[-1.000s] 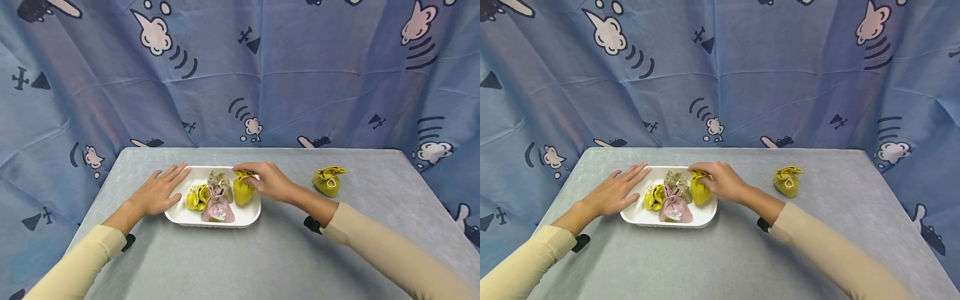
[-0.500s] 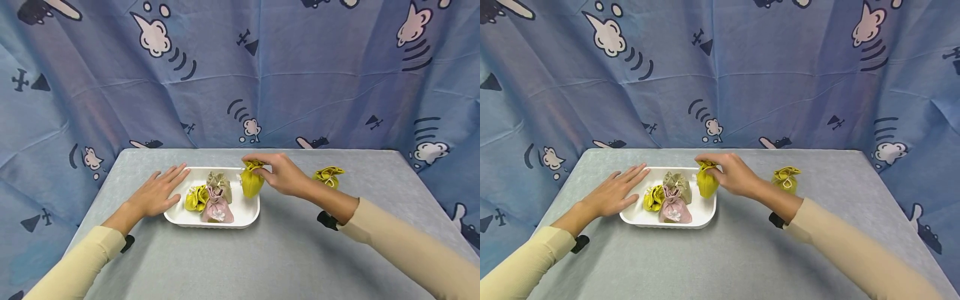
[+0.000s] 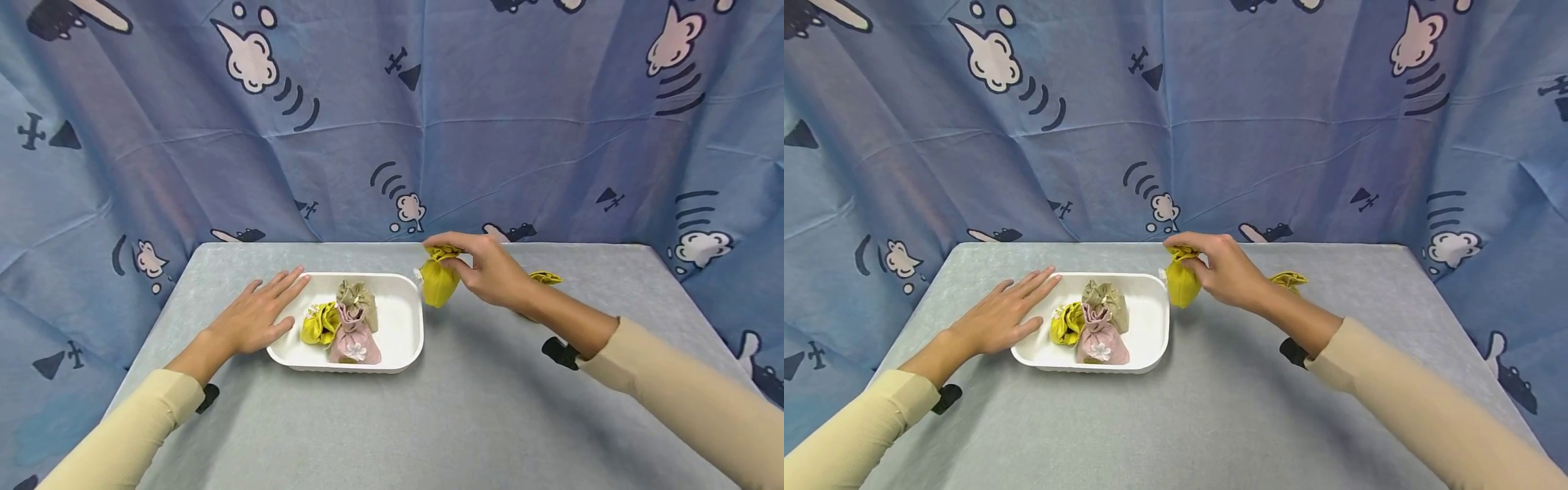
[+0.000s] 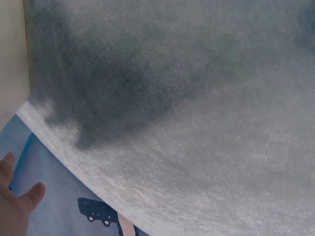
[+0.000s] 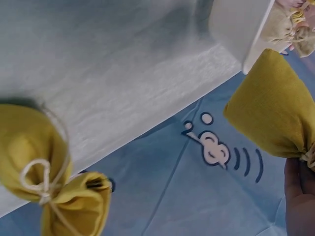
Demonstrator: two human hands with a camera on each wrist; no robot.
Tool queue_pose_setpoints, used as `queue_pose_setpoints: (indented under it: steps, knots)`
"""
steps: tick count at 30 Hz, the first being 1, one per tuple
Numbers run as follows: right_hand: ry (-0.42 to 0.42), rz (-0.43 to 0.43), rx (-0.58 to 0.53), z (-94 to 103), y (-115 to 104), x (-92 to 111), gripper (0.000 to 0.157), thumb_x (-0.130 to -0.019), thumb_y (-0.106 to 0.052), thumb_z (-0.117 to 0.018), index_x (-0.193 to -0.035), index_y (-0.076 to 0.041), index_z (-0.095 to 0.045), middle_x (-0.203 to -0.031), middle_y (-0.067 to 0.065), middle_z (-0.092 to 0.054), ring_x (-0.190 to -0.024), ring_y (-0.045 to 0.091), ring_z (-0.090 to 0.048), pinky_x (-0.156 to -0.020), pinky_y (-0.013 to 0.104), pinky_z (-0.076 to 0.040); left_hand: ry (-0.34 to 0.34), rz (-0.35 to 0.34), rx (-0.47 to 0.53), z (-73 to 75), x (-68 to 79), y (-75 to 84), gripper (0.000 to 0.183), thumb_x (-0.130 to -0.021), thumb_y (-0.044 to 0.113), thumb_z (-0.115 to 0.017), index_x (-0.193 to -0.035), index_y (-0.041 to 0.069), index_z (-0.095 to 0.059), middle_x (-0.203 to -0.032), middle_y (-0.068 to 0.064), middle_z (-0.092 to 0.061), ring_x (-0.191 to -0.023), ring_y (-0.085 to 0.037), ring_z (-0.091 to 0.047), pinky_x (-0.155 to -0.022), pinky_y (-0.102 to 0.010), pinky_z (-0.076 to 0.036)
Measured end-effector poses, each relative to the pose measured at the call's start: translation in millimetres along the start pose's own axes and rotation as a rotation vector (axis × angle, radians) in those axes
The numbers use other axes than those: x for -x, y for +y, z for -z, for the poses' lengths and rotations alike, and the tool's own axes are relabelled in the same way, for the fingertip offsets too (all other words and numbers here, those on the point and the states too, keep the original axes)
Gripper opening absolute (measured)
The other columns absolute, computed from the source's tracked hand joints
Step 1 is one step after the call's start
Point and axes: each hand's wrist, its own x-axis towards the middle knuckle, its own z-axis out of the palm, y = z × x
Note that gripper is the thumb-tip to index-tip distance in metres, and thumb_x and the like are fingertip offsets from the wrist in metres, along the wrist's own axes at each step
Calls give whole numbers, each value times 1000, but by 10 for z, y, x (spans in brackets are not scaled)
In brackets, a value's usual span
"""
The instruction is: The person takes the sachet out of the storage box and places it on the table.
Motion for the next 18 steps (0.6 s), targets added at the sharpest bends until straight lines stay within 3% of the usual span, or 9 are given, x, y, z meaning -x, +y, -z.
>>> queue_pose_setpoints:
  steps: [1, 5, 7, 11, 14, 18]
  knots:
    - [5, -4, 10, 14, 18, 9, 42, -84, 14, -69, -123, -3, -68, -119, 12, -71, -110, 26, -66, -107, 42, -38, 1, 0, -1, 0, 0, -1, 71, -100, 34, -50, -161, 15, -18, -167, -6, -12, -149, -35, -22, -110, -67, -25]
    - [17, -25, 45, 56, 96, 52, 42, -83, 14, -70, -121, -3, -69, -117, 11, -72, -108, 28, -67, -98, 52, -26, -3, 2, -3, -4, 3, -3, 71, -100, 34, -50, -161, 15, -17, -167, -6, -11, -149, -35, -21, -110, -67, -25]
    - [14, -45, 45, 69, 135, 77, 42, -83, 15, -70, -121, -2, -69, -118, 13, -71, -108, 30, -66, -107, 57, -24, -4, 3, -3, -7, 4, -4, 72, -100, 34, -50, -161, 16, -17, -167, -6, -11, -149, -35, -21, -110, -67, -25]
    - [-1, -105, 40, 95, 224, 154, 41, -84, 14, -69, -123, -2, -68, -121, 14, -69, -112, 32, -65, -112, 55, -33, -4, 5, -3, -7, 5, -4, 72, -100, 34, -50, -161, 16, -17, -167, -6, -11, -149, -35, -21, -110, -67, -25]
    - [-12, -141, 40, 115, 300, 236, 41, -86, 14, -67, -124, -1, -66, -123, 14, -68, -113, 31, -64, -98, 48, -50, -2, 3, -3, -6, 2, -2, 71, -100, 33, -50, -161, 15, -17, -167, -6, -12, -149, -35, -22, -110, -67, -25]
    - [-23, -163, 50, 130, 404, 335, 43, -88, 14, -65, -128, -1, -63, -126, 15, -65, -115, 32, -62, -94, 48, -52, -1, 2, -1, -3, 1, -2, 71, -100, 33, -50, -161, 15, -18, -167, -7, -12, -149, -35, -22, -110, -68, -26]
